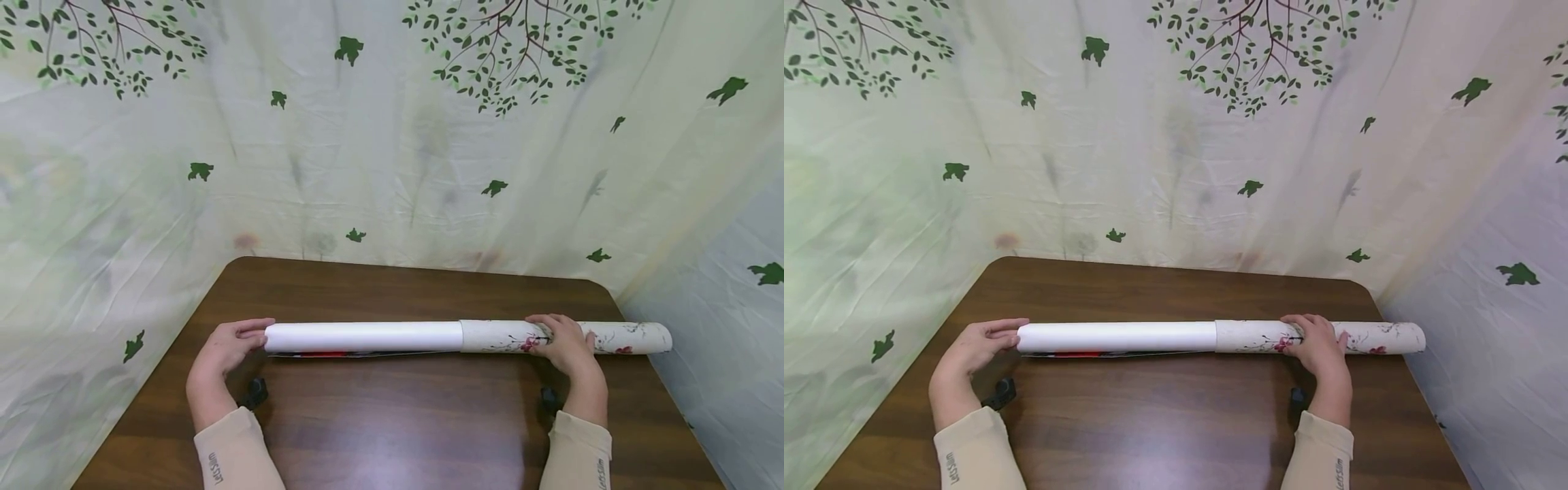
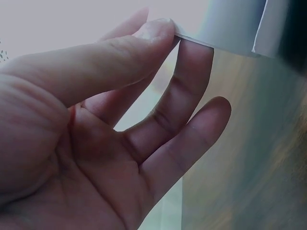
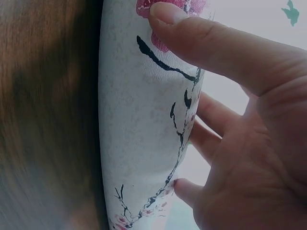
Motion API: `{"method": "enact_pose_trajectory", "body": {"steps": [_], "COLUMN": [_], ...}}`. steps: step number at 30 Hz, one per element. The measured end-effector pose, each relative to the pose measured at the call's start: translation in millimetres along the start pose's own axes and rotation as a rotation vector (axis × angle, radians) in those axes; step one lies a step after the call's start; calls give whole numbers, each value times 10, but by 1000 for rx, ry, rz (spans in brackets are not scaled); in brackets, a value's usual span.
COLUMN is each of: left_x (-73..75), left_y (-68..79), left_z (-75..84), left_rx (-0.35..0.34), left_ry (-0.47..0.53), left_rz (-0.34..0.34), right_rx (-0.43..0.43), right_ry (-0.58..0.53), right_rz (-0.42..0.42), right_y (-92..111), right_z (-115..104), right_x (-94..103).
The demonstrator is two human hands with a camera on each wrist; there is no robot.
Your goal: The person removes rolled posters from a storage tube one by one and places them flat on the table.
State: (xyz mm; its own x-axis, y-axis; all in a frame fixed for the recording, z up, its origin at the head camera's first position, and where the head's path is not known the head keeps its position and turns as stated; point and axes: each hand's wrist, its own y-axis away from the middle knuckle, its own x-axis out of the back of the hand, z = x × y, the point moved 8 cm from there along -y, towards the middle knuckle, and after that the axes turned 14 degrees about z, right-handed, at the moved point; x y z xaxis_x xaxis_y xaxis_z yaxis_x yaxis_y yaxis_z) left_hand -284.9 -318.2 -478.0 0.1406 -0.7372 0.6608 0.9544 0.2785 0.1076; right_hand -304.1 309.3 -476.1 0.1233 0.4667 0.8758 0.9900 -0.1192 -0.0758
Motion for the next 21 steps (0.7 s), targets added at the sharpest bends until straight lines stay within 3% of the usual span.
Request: {"method": "enact_pose_trajectory", "body": {"steps": [21], "left_x": [57], "left_y": [32], "left_z": [26], "left_rx": [-23], "left_ry": [23], "left_rz": [5], "right_rx": [-35], "right_ry": [-8], "right_rz": [-6], "right_y": [22], "right_z": [52], "right_x": [22]}}
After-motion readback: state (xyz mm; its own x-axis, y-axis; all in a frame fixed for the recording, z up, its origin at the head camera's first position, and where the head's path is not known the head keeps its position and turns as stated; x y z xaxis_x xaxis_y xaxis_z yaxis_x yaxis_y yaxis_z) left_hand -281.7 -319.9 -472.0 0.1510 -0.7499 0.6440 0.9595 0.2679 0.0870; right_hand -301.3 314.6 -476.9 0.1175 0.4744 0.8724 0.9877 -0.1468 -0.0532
